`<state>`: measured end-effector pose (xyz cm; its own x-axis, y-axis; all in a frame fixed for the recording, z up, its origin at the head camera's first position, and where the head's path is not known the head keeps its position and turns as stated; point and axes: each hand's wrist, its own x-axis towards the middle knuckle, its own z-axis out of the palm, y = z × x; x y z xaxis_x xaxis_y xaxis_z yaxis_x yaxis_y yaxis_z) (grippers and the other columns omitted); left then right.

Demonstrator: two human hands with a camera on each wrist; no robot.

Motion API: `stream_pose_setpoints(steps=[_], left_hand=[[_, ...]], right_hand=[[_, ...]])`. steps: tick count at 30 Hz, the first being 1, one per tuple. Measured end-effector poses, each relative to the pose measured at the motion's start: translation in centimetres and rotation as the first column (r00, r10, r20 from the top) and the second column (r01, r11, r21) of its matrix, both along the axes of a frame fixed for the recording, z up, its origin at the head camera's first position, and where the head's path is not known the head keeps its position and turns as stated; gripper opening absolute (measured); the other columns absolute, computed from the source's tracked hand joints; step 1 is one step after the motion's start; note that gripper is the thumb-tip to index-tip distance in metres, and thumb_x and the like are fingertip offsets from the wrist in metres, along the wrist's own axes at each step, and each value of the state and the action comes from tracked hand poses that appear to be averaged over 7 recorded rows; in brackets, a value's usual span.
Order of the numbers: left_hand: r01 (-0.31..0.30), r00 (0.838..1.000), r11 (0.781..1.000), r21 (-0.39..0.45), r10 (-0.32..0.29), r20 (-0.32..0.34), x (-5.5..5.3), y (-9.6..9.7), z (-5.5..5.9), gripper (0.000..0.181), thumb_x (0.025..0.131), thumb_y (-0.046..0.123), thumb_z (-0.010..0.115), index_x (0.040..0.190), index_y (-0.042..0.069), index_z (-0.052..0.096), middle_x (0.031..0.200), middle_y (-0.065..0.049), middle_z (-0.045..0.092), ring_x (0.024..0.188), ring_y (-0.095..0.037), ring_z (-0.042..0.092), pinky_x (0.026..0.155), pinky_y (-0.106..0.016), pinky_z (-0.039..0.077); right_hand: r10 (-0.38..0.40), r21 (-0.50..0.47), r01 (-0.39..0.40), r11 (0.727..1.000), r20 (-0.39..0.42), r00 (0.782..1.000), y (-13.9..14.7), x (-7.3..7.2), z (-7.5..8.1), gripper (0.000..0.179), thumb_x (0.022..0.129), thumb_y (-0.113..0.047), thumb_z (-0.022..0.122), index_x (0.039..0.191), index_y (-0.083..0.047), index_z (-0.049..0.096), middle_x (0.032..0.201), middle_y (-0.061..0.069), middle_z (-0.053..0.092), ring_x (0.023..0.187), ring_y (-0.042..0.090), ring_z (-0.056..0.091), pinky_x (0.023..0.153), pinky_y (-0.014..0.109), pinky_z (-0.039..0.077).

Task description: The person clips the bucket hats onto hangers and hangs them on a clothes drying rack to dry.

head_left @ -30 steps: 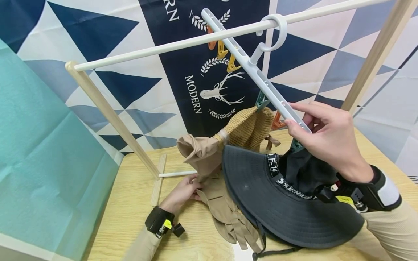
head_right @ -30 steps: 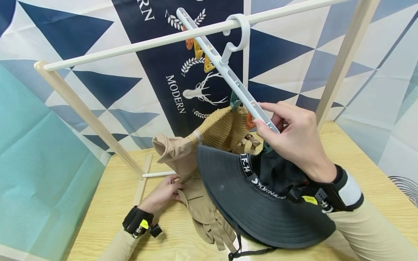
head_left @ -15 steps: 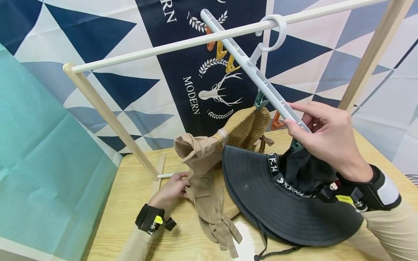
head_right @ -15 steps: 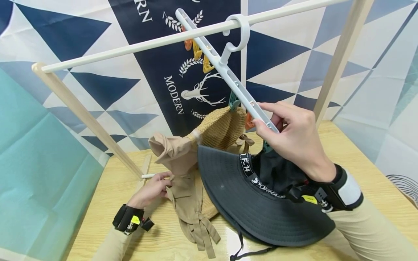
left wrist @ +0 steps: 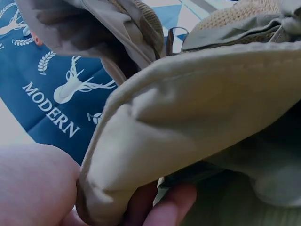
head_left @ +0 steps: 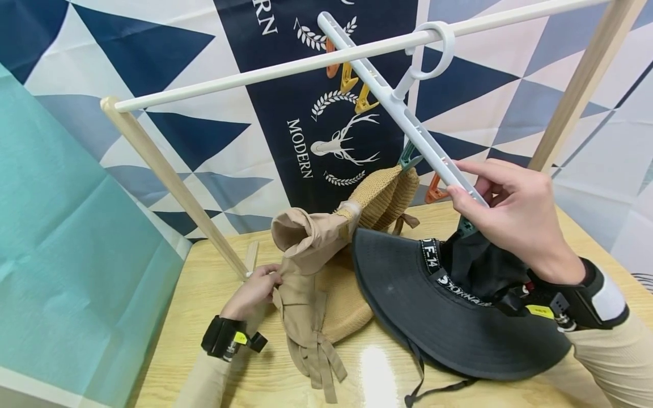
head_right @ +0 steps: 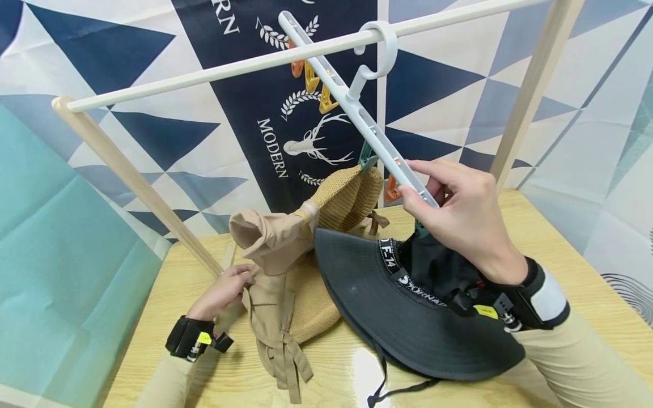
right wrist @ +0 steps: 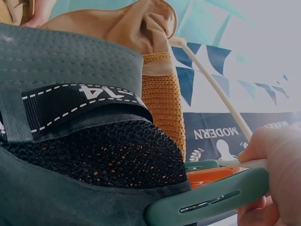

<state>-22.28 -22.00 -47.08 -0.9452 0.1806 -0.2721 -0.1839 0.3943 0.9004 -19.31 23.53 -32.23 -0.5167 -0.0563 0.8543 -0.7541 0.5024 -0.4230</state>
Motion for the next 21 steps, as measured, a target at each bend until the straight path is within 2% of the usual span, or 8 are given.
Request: stream_pose_setpoints(steps=[6, 9, 16, 19, 21], left_hand=[[-0.041, 0.998, 0.997, -0.061, 0.038, -0.045, 0.3, -1.1, 0.6, 0.047, 0.107, 0.005, 0.042, 0.147, -0.008, 0.063, 0.084, 0.004, 0.062, 0.056, -0.005, 0.036, 0.057, -0.023, 0.035], [-0.036, 0.998, 0.995, -0.097, 0.032, -0.047, 0.4, -1.7, 0.8, 0.048, 0.108, 0.005, 0.04, 0.148, -0.007, 0.062, 0.077, 0.004, 0.058, 0.053, -0.007, 0.028, 0.055, -0.026, 0.032], [-0.016, 0.998, 0.985, -0.171, 0.006, -0.06, 0.4, -3.3, 1.3, 0.049, 0.112, 0.006, 0.033, 0.151, -0.01, 0.058, 0.062, 0.005, 0.042, 0.052, -0.009, 0.025, 0.057, -0.03, 0.033], [-0.014, 0.999, 0.983, -0.183, 0.004, -0.054, 0.5, -3.5, 1.5, 0.05, 0.113, 0.007, 0.033, 0.154, -0.011, 0.056, 0.061, 0.006, 0.042, 0.052, -0.01, 0.024, 0.058, -0.03, 0.033], [-0.015, 0.999, 0.982, -0.188, 0.005, -0.051, 0.5, -3.5, 1.6, 0.05, 0.113, 0.006, 0.033, 0.153, -0.011, 0.056, 0.065, 0.005, 0.047, 0.052, -0.01, 0.026, 0.058, -0.03, 0.034]], right_hand=[[0.001, 0.006, -0.001, 1.0, 0.004, 1.0, 0.2, 0.1, -0.1, 0.038, 0.086, 0.011, 0.08, 0.122, 0.001, 0.085, 0.075, -0.02, 0.053, 0.062, -0.008, 0.045, 0.061, 0.009, 0.036], [-0.003, -0.002, 0.003, 1.0, -0.004, 1.0, 0.2, 0.1, -0.2, 0.037, 0.084, 0.013, 0.079, 0.119, 0.003, 0.085, 0.075, -0.019, 0.052, 0.063, -0.007, 0.044, 0.062, 0.009, 0.035], [-0.005, -0.024, 0.005, 1.0, -0.014, 1.0, 0.4, 0.1, -0.1, 0.036, 0.082, 0.016, 0.079, 0.116, 0.007, 0.085, 0.075, -0.014, 0.049, 0.066, -0.006, 0.042, 0.064, 0.01, 0.031], [-0.013, -0.025, 0.013, 1.0, -0.011, 1.0, 0.6, 0.3, -0.1, 0.035, 0.083, 0.016, 0.078, 0.116, 0.007, 0.084, 0.075, -0.017, 0.049, 0.065, -0.007, 0.043, 0.064, 0.009, 0.033], [-0.019, -0.02, 0.019, 1.0, -0.003, 1.0, 0.8, 0.4, -0.1, 0.036, 0.083, 0.014, 0.079, 0.117, 0.005, 0.085, 0.075, -0.019, 0.05, 0.065, -0.008, 0.044, 0.064, 0.009, 0.033]])
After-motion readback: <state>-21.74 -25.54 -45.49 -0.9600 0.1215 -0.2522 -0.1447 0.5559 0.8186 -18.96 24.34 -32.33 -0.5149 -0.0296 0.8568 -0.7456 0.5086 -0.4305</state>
